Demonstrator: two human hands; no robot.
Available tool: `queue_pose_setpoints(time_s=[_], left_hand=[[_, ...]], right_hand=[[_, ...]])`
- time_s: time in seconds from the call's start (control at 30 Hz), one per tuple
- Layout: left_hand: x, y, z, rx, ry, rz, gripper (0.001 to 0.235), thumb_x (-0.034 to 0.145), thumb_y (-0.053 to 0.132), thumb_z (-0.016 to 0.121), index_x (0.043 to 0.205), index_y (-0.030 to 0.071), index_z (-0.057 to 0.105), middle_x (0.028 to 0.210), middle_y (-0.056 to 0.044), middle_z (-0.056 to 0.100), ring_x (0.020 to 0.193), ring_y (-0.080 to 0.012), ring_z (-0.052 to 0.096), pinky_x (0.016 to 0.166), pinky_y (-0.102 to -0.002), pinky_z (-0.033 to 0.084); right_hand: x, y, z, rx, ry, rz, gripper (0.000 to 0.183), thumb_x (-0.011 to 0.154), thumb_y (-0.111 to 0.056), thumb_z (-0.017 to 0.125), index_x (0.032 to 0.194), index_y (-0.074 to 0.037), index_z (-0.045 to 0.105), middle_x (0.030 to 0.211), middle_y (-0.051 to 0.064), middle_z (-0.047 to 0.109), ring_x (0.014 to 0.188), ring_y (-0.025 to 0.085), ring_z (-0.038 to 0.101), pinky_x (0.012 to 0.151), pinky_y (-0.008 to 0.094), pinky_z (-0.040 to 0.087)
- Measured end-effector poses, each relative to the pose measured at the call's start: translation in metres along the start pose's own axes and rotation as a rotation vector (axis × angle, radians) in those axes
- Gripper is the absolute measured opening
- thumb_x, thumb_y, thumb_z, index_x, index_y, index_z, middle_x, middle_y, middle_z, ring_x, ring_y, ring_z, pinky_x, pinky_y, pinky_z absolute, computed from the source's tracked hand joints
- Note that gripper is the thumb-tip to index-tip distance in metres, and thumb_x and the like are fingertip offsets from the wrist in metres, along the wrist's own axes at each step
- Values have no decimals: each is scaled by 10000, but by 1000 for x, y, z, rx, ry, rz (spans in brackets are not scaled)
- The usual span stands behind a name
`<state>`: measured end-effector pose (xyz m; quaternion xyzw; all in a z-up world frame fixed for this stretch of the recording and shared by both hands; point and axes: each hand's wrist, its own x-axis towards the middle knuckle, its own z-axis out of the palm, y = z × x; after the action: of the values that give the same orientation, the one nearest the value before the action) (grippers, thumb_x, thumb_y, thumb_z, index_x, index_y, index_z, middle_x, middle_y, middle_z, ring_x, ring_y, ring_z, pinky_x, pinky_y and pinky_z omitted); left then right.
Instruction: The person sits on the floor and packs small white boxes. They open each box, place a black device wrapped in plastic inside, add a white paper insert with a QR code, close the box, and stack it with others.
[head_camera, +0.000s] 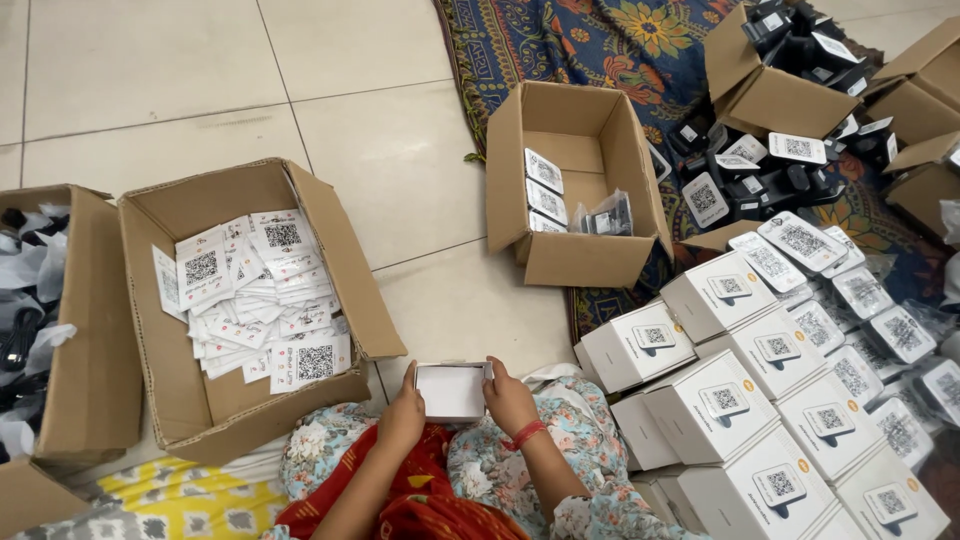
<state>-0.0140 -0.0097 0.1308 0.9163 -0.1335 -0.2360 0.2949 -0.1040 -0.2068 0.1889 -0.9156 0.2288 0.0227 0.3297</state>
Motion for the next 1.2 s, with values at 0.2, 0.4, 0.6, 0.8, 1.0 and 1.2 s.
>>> queue_pose_setpoints(time_s=[0.2, 0.4, 0.6, 0.8, 1.0, 1.2], left_hand=[[-5, 0, 1, -36, 0, 43, 697, 1026, 193, 428, 1643, 208, 103, 1062, -239, 703, 805, -410, 700, 712, -535, 546], [19, -46, 32, -349, -123, 171, 834, 986, 385, 506, 1645, 219, 23, 1513, -225, 401, 1323, -412, 447, 1031, -486, 457], [4, -23, -17, -655, -285, 44, 826, 925, 696, 242, 1654, 314, 169, 1701, -124, 205, 1531, -394, 231, 1110, -515, 379], [14, -52, 22, -736, -305, 20, 651, 1012, 431, 430, 1629, 274, 296, 1639, -117, 371, 1348, -327, 497, 850, -384, 548], [6, -40, 14, -589, -284, 46, 736, 1011, 250, 440, 1651, 249, 77, 1666, -90, 329, 1218, -285, 557, 767, -393, 538], [22, -71, 32, -468, -159, 381, 747, 1073, 194, 495, 1695, 148, 83, 1676, -202, 323, 1473, -341, 418, 1110, -387, 391]], right_hand=[[0, -1, 1, -144, 37, -11, 479, 962, -186, 541, 1426, -94, 459, 764, 230, 707, 733, 450, 691, 695, 565, 525], [-7, 9, -2, -61, 43, -52, 478, 935, -195, 569, 1402, -127, 489, 912, 229, 733, 817, 429, 700, 744, 527, 545], [3, 30, -4, 273, -64, -24, 405, 1023, -420, 555, 1307, -136, 604, 1079, 137, 754, 999, 290, 723, 867, 403, 553], [4, 47, 32, 344, -104, 41, 607, 970, -365, 656, 1442, -69, 416, 1349, 214, 618, 1200, 335, 646, 980, 388, 513], [16, 50, 43, 115, -86, -64, 939, 895, -313, 756, 1647, -165, 215, 1615, 289, 327, 1460, 413, 370, 1178, 457, 362], [20, -19, 20, -386, -187, -316, 1188, 598, -569, 867, 1562, -253, 247, 1636, 215, 176, 1516, 436, 204, 1193, 605, 170]])
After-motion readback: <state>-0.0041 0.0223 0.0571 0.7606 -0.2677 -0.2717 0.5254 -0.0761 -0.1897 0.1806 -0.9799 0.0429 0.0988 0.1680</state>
